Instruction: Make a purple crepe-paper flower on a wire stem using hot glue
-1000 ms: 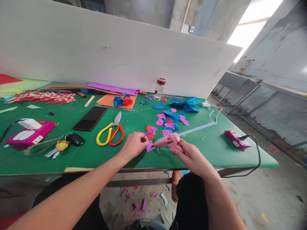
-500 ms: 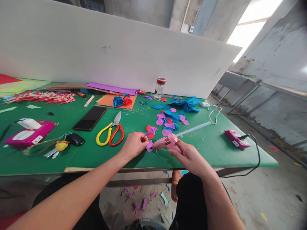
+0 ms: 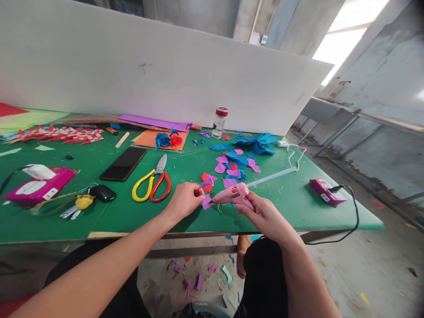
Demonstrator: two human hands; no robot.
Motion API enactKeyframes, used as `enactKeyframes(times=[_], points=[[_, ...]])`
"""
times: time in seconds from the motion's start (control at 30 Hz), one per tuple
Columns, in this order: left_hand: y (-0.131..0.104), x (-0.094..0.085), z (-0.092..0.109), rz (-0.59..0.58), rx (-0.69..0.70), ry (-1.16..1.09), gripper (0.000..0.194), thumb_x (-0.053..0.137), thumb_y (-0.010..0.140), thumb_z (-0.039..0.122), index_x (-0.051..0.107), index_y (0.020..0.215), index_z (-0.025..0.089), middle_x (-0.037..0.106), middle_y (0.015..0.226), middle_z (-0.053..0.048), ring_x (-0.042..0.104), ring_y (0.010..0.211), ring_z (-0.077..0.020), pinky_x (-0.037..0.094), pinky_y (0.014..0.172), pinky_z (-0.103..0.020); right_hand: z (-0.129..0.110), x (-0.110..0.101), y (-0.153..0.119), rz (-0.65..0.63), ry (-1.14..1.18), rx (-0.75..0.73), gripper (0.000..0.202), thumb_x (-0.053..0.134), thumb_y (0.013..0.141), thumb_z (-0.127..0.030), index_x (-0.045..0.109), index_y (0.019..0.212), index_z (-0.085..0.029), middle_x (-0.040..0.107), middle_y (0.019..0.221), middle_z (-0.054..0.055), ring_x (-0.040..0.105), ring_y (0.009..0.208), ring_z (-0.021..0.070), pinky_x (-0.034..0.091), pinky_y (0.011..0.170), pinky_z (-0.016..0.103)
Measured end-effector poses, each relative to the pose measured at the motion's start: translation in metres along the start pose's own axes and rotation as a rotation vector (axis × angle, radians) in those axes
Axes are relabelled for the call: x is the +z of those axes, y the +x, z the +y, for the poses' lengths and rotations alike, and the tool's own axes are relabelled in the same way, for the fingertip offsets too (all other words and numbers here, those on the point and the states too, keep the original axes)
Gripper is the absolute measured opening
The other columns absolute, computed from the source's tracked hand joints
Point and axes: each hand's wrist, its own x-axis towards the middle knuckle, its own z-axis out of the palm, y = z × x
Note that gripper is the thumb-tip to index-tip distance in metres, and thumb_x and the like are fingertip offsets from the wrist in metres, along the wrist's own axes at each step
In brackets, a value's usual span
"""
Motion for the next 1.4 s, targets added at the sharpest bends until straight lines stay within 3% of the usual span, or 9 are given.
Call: enactKeyframes(times=[0.37, 0.57, 0.77, 0.97, 1.1, 1.23, 1.4], points=[[0.000, -0.001, 0.001, -0.010, -0.002, -0.011, 0.012, 0.060, 0.069, 0.017, 0.070, 0.063, 0.019, 0.069, 0.061, -0.002, 0.061, 0.061, -0.0173, 0.039, 0.060, -0.026, 0.007, 0.001, 0.002, 0.035, -0.003, 0.049, 0.022, 0.050, 0.090, -0.038, 0.060, 0.093, -0.018, 0.063, 0.075, 0.001, 0.054, 0.064, 0.0157, 0.037, 0.055, 0.024], [0.000, -0.002, 0.001, -0.012, -0.018, -0.052, 0.012, 0.059, 0.069, 0.016, 0.068, 0.061, 0.019, 0.070, 0.062, -0.002, 0.061, 0.060, -0.0167, 0.038, 0.058, -0.026, 0.012, -0.006, 0.002, 0.013, 0.179, 0.127, 0.033, 0.050, 0.089, -0.048, 0.059, 0.082, -0.017, 0.057, 0.068, 0.000, 0.046, 0.056, 0.0116, 0.037, 0.051, 0.023], [0.001, -0.001, -0.002, -0.016, -0.059, -0.125, 0.011, 0.061, 0.069, 0.022, 0.068, 0.061, 0.019, 0.071, 0.065, -0.001, 0.062, 0.062, -0.0165, 0.040, 0.058, -0.025, 0.018, -0.010, 0.002, 0.002, 0.411, 0.186, 0.041, 0.053, 0.086, -0.056, 0.052, 0.102, -0.018, 0.061, 0.077, 0.000, 0.041, 0.051, 0.0095, 0.033, 0.045, 0.022], [0.002, -0.001, -0.004, -0.022, -0.053, -0.137, 0.012, 0.061, 0.070, 0.025, 0.069, 0.062, 0.019, 0.071, 0.064, -0.001, 0.062, 0.062, -0.0167, 0.040, 0.057, -0.025, 0.022, -0.016, 0.001, -0.019, 0.608, 0.168, 0.039, 0.056, 0.086, -0.054, 0.051, 0.104, -0.020, 0.059, 0.077, -0.002, 0.040, 0.050, 0.0071, 0.031, 0.044, 0.021], [0.003, -0.001, -0.005, -0.019, -0.061, -0.147, 0.012, 0.061, 0.069, 0.026, 0.070, 0.063, 0.019, 0.071, 0.066, -0.001, 0.063, 0.063, -0.0173, 0.040, 0.058, -0.025, 0.035, -0.029, 0.008, 0.067, 0.716, 0.255, 0.036, 0.065, 0.080, -0.053, 0.053, 0.088, -0.020, 0.046, 0.056, -0.008, 0.047, 0.050, 0.0083, 0.034, 0.044, 0.019], [0.004, -0.003, -0.005, -0.019, -0.068, -0.147, 0.012, 0.061, 0.068, 0.027, 0.069, 0.062, 0.020, 0.072, 0.066, -0.002, 0.063, 0.064, -0.0183, 0.040, 0.057, -0.025, 0.055, -0.047, 0.018, 0.135, 0.764, 0.356, 0.042, 0.075, 0.069, -0.053, 0.058, 0.083, -0.017, 0.055, 0.060, -0.003, 0.052, 0.053, 0.0094, 0.040, 0.048, 0.020], [0.004, -0.003, -0.007, -0.015, -0.060, -0.162, 0.015, 0.061, 0.068, 0.030, 0.069, 0.062, 0.019, 0.071, 0.063, -0.002, 0.063, 0.062, -0.0184, 0.040, 0.056, -0.025, 0.081, -0.055, 0.020, 0.114, 0.533, 0.344, 0.046, 0.068, 0.072, -0.060, 0.059, 0.067, -0.015, 0.043, 0.050, -0.007, 0.031, 0.044, 0.0063, 0.022, 0.042, 0.021]])
